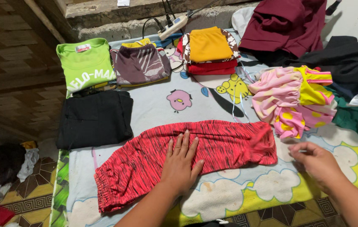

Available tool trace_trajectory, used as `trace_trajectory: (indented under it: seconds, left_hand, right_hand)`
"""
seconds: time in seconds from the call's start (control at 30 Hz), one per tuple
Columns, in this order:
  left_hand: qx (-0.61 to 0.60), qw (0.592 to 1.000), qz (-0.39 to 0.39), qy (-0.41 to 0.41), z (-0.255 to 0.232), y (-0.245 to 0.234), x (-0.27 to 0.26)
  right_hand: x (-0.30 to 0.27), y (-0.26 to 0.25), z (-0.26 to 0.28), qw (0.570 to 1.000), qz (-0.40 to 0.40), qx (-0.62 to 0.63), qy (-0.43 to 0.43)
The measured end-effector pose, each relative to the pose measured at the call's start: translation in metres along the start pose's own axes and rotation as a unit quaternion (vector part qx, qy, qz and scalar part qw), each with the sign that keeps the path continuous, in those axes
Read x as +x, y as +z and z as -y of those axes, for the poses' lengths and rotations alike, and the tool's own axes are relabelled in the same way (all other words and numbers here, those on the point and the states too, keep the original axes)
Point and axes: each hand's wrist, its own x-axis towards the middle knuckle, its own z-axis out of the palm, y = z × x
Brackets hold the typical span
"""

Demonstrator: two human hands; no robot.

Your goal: The person folds several pieces of clothing on a bed. They fold a yellow garment, a mustard-colored top, and a pair of red patterned pants, placing each folded item into a neat stack.

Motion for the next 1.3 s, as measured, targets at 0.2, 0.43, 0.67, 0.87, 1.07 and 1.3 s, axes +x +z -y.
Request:
trace_trajectory:
  seconds: [0.2,0.43,0.67,0.87,1.07,1.3]
  left_hand:
    - [-0.059,0.998,0.037,0.003,0.002,-0.015,-0.004]
    - [-0.005,0.999,0.027,-0.030,0.015,-0.027,-0.023]
    - [-0.034,0.999,0.025,-0.033,0.021,-0.028,-0.023]
    - [-0.121,0.977,-0.139,-0.107,0.040,-0.063,-0.044]
    - [0.113,0.895,-0.208,-0.377,0.073,-0.109,-0.093]
    - [0.024,0.801,-0.017,-0.598,0.085,-0.104,-0.110]
  right_hand:
    - [-0.010,0.027,0.010,0.961,-0.061,-0.246,-0.108]
    - [-0.002,0.064,0.032,0.875,0.006,-0.421,-0.239]
    - [0.021,0.006,0.009,0.973,0.034,-0.226,0.028]
    - [-0.002,0.024,0.017,0.917,-0.121,-0.367,-0.096]
    - [-0.017,0.119,0.071,0.832,-0.098,-0.462,-0.292]
    - [-0.025,0.138,0.062,0.858,-0.230,-0.449,-0.092]
